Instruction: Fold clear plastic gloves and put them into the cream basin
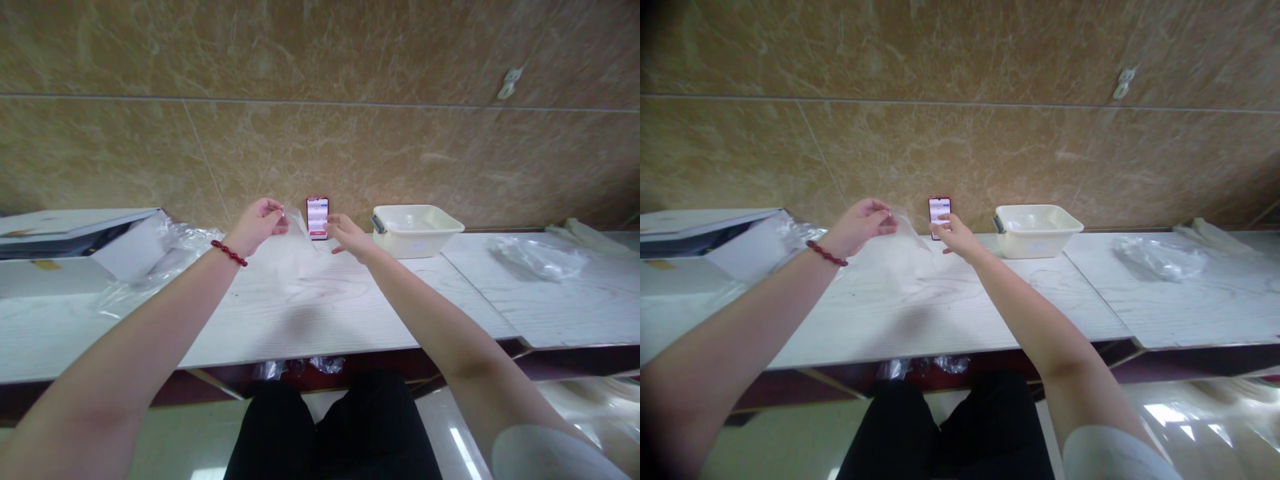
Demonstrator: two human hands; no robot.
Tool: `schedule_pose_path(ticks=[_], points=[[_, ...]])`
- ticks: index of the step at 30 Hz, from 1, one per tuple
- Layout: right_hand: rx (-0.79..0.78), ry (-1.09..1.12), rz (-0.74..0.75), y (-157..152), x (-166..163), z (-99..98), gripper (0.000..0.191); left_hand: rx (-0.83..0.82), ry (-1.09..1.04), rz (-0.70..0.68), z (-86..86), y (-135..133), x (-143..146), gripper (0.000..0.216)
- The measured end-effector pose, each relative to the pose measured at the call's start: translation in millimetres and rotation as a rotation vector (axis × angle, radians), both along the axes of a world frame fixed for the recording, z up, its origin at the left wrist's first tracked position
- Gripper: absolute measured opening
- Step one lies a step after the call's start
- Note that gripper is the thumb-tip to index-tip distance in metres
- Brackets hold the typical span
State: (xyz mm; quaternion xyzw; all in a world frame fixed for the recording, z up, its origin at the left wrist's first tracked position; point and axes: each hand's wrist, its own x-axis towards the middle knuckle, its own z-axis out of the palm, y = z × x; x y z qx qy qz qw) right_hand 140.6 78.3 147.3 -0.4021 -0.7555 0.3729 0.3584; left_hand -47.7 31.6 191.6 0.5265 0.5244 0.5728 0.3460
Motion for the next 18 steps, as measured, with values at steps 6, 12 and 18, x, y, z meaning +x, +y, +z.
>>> schedule_pose_path(ticks=[6,12,18], points=[[0.338,-0.193,-0.08,-32,-16,33.1,0.065,-0.04,0.201,-0.017,11.0,-1,7,0.004],[0.363,-0.505,-0.144,23,-24,41.3,0.017,-0.149,0.36,0.051,6.5,21,2,0.008],[0.269,-0.329,-0.244,65,-19,47.6,0.016,-0.012,0.445,0.153,-6.6,71,-4,0.012]])
